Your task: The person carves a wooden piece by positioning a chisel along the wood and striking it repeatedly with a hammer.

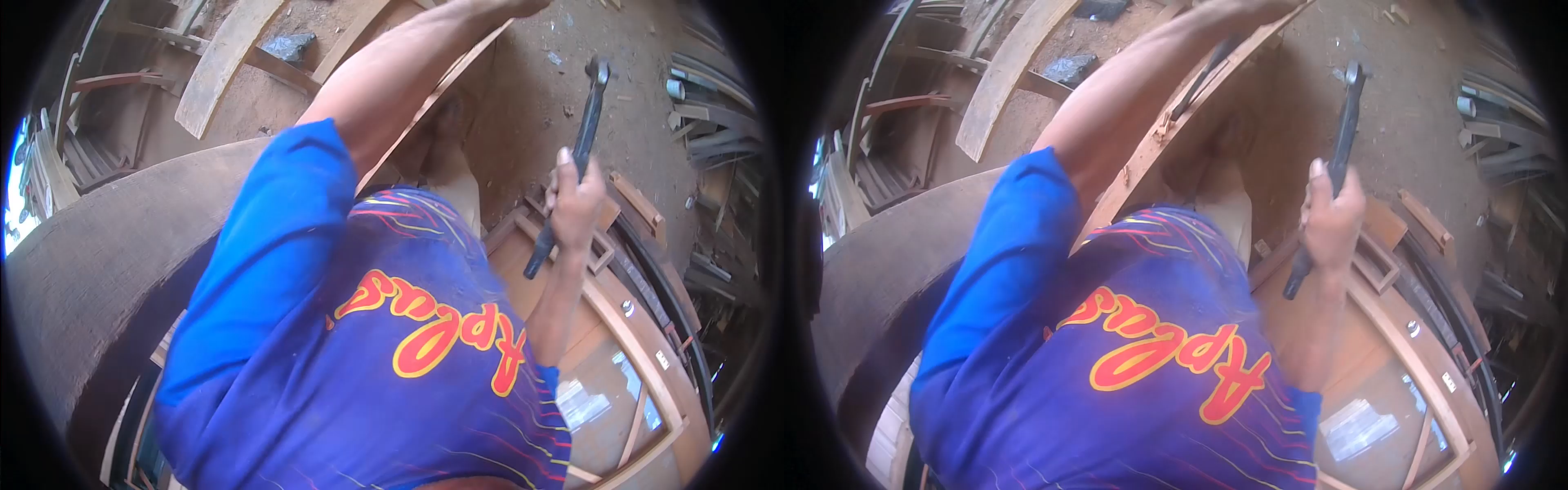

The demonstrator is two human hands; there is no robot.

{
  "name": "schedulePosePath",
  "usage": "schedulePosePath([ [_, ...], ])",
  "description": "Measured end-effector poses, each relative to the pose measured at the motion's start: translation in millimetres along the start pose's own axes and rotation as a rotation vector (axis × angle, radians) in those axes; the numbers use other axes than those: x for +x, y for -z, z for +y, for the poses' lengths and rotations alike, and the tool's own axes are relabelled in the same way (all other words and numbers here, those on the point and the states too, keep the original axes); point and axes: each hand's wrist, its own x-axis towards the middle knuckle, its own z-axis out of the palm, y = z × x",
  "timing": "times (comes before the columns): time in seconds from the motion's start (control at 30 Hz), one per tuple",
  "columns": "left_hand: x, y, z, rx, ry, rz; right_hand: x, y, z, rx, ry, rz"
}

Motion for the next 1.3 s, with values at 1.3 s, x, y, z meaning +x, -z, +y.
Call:
schedulePosePath([
  [1.3,-150.8,100.5,41.4,-0.828,-0.427,0.276,-71.1,-3.2,105.2,0.101,-0.162,0.041],
])
